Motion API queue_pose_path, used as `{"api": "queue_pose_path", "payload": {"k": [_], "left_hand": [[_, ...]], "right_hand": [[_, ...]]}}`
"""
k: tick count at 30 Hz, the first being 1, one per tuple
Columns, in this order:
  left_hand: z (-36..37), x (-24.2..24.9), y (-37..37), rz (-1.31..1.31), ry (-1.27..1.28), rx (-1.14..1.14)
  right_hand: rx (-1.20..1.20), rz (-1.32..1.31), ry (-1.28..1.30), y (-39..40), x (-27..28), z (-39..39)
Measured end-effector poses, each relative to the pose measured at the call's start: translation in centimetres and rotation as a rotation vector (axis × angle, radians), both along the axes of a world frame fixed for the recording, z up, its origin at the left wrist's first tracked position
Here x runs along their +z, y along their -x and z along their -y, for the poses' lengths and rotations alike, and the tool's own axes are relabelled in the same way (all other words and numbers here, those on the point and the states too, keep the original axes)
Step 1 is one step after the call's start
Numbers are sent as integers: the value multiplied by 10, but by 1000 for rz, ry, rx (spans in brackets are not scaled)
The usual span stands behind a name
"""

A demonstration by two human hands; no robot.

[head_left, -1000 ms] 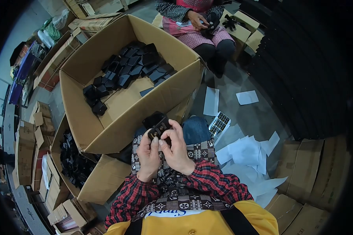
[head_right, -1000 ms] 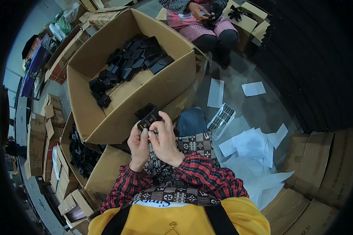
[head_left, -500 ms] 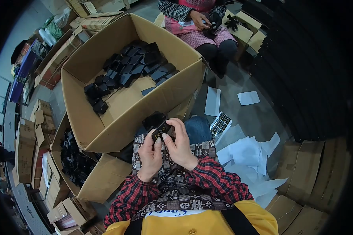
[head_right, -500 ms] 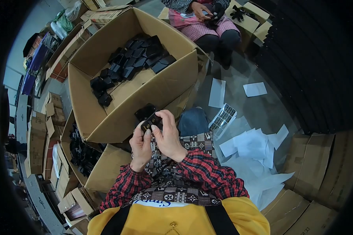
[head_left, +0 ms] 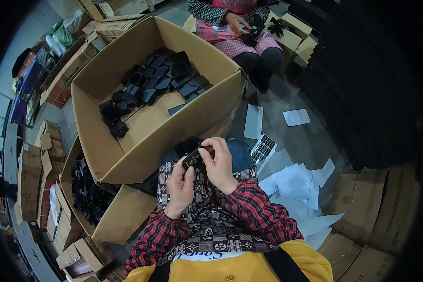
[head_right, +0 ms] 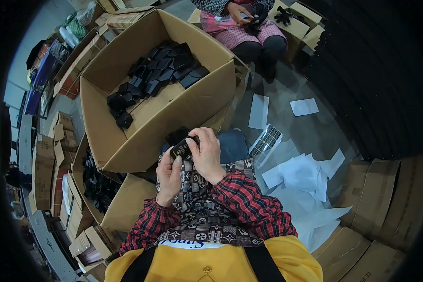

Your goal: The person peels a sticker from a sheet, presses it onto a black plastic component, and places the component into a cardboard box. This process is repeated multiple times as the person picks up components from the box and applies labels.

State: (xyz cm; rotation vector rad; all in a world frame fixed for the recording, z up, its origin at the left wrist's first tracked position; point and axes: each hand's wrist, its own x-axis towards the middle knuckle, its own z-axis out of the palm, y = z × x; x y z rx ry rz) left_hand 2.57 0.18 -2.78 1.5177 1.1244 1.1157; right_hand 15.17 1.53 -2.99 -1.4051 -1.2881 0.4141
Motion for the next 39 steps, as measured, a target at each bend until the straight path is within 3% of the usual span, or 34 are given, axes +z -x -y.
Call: {"api": "queue_pose_path", "payload": {"k": [7,13,15,16,19,20,23,26,30,39], "left_hand": [[-1,0,-1,-69,-84,18],[-3,2,2,-82,17,3],[-15,-7,4,143,115,1],[-22,-8,9,307,261,-23],[-24,-1,14,401,338,-71],[-23,1,13,389,322,-79],[-18,12,8,372,303,-71],[-16,2,12,290,235,-67],[-12,2,8,276,214,-34],[-9,-3,4,-19,-87,52]], "right_hand": [[21,-142,38,1,-6,-2],[47,-6,-56,-5,-3,-5],[81,224,-331,7,20,15],[238,171,-365,21,26,34],[258,66,-292,27,24,38],[273,-92,-155,22,19,36],[130,-232,-52,12,15,31],[41,-60,-67,2,20,13],[65,-69,-30,6,7,8],[70,22,-46,13,4,8]]}}
